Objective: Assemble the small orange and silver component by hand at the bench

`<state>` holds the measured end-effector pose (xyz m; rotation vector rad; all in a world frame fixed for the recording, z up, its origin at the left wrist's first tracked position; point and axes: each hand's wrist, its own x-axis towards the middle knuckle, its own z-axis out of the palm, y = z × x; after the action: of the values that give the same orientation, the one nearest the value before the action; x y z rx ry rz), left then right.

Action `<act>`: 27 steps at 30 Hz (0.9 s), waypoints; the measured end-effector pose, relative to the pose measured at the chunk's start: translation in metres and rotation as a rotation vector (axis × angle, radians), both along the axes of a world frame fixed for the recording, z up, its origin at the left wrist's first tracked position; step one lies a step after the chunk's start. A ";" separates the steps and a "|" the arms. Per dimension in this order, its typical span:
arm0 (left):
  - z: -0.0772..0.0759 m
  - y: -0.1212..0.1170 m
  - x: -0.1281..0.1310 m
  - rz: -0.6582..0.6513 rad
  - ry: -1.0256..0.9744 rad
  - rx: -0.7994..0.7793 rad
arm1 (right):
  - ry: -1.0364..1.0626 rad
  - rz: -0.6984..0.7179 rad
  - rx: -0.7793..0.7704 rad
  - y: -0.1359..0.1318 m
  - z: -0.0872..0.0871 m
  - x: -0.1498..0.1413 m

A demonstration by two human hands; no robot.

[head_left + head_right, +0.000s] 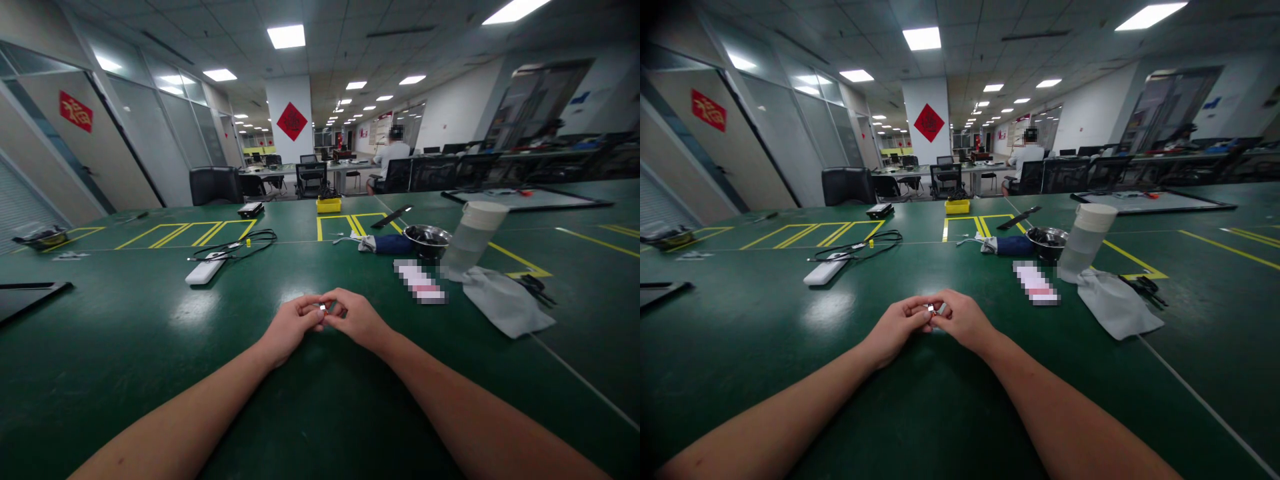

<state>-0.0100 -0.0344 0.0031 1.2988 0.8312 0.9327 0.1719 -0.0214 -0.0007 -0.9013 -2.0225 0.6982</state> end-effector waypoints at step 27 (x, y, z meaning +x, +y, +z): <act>-0.010 0.002 0.007 0.062 0.981 0.798 | 0.213 -0.007 -0.275 0.007 -0.006 0.005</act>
<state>-0.0033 -0.0325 -0.0070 2.5317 1.2956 0.6486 0.1774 -0.0149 -0.0067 -0.9453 -1.7613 1.0416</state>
